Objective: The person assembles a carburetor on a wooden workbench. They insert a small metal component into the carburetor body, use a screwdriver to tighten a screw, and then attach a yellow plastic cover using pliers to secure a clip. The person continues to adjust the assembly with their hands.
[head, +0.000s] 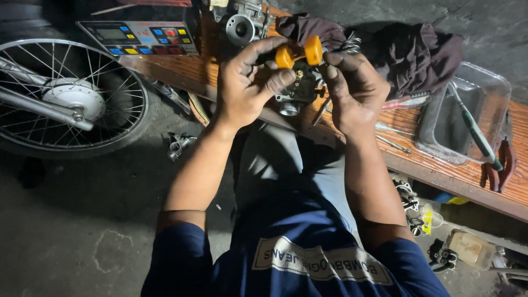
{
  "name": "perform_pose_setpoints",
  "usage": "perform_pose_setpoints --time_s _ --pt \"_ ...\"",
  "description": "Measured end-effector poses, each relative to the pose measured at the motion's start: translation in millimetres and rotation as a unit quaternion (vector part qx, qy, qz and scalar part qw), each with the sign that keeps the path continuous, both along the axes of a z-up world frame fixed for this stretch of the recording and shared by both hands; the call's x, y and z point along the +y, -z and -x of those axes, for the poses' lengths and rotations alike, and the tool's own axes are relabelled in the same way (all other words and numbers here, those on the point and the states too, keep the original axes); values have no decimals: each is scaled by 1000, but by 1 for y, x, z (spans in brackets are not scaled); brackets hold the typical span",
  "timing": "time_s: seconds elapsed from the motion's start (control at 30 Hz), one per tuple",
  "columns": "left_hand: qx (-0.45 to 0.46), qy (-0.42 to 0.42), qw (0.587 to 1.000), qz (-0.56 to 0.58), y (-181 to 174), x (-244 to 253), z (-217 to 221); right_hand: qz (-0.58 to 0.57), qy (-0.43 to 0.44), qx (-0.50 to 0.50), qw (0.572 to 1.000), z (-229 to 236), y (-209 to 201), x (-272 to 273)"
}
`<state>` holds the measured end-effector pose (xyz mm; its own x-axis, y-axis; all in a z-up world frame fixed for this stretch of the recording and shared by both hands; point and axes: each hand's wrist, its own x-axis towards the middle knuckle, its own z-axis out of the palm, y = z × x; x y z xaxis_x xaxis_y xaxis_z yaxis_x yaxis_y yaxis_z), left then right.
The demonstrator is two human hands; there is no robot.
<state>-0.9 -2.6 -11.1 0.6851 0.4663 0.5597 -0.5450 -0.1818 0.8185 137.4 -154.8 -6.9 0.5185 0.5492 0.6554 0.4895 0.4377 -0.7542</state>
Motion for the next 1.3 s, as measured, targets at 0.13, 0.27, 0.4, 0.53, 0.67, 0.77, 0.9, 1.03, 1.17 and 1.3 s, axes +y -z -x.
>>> perform_pose_setpoints --time_s 0.13,0.27,0.4,0.53,0.67,0.77,0.9,1.03,1.17,1.3 --pt "-26 8 999 41 -5 -1 -4 -11 -6 39 999 1 2 2" --pt "-26 21 996 87 -11 -3 -4 -13 -40 46 998 7 -10 4" --pt "-35 49 984 166 1 -3 -6 -10 -56 50 997 2 -2 7" --pt "-47 44 986 154 6 -1 -6 23 -8 12 1000 -10 0 10" --pt "-47 31 981 186 13 -1 -7 68 -19 -27 997 -20 -2 12" --pt "-45 23 985 168 13 0 -7 109 -46 -78 990 -26 -8 17" --pt "-38 3 990 136 13 -1 -7 157 -69 -122 978 -29 -13 20" --pt "-39 13 991 128 17 1 -8 158 -67 -141 975 -35 -13 22" --pt "-11 -16 994 108 13 -1 -8 141 -90 -119 979 -38 -10 23" --pt "2 -25 995 95 14 -2 -7 132 -86 -160 974 -39 -14 22"
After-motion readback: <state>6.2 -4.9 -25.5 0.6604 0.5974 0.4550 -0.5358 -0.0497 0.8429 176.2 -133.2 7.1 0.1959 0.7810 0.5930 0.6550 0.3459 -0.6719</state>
